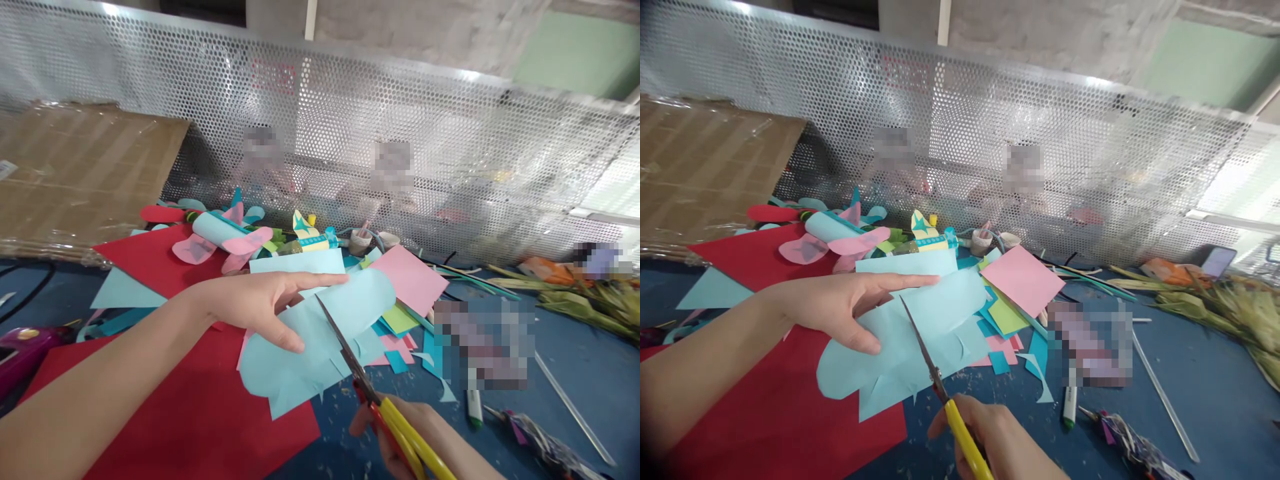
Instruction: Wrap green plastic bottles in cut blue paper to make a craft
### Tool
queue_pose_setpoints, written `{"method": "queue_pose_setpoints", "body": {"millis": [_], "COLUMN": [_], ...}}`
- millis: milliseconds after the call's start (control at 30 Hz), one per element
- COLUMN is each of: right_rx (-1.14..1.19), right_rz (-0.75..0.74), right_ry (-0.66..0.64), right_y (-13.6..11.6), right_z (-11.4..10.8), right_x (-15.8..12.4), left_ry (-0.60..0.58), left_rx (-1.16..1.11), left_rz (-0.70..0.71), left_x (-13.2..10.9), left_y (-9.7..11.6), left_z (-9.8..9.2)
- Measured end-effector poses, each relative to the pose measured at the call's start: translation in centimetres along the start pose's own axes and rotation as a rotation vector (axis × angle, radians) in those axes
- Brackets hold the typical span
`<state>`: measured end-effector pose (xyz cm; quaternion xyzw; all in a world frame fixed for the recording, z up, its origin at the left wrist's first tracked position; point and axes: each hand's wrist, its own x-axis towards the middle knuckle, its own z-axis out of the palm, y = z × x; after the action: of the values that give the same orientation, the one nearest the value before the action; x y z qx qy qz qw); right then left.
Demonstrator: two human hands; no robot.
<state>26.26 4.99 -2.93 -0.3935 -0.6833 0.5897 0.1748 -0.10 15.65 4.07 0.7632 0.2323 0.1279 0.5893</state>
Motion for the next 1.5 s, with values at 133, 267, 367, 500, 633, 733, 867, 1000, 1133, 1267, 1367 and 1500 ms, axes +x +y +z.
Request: {"method": "queue_pose_setpoints", "body": {"millis": [133, 267, 367, 500, 633, 733, 867, 1000, 1133, 1267, 1367, 1500], "right_rx": [0.014, 0.025, 0.014, 0.042, 0.044, 0.027, -0.006, -0.031, -0.049, -0.109, -0.144, -0.151], "right_rz": [0.015, 0.033, 0.036, -0.035, 0.010, 0.032, -0.002, -0.033, -0.039, -0.045, -0.027, -0.035], "right_ry": [-0.007, -0.006, 0.006, -0.011, 0.005, 0.025, 0.055, 0.065, 0.061, 0.060, 0.066, 0.055], "right_y": [-0.2, -0.1, 0.1, 0.0, -0.2, 0.0, 0.4, 0.7, 0.9, 0.6, -0.3, -1.0], "right_z": [0.0, 0.1, 0.2, 0.2, 0.2, 0.3, 0.3, 0.4, 0.3, 0.2, 0.2, 0.2], "right_x": [0.2, 0.3, 0.2, 0.0, 0.0, 0.1, 0.1, 0.1, 0.2, 0.2, 0.2, 0.2], "left_ry": [-0.023, -0.032, -0.039, -0.038, 0.001, -0.003, -0.043, -0.063, -0.064, -0.079, -0.064, -0.015], "left_rx": [0.119, 0.147, 0.114, 0.091, 0.121, 0.107, 0.003, -0.036, -0.038, -0.082, -0.032, 0.118], "left_rz": [-0.001, 0.014, -0.006, -0.020, -0.021, -0.017, -0.025, -0.026, -0.021, -0.041, -0.029, -0.018], "left_x": [0.3, 0.4, 0.3, 0.3, 0.2, 0.1, 0.1, 0.1, 0.2, 0.2, 0.3, 0.5], "left_y": [0.0, -0.1, -0.2, 0.0, 0.1, 0.1, -0.1, -0.3, -0.4, -0.5, -0.4, -0.4], "left_z": [0.1, 0.0, 0.0, 0.1, 0.1, 0.1, 0.1, 0.1, 0.0, 0.0, 0.1, 0.2]}}
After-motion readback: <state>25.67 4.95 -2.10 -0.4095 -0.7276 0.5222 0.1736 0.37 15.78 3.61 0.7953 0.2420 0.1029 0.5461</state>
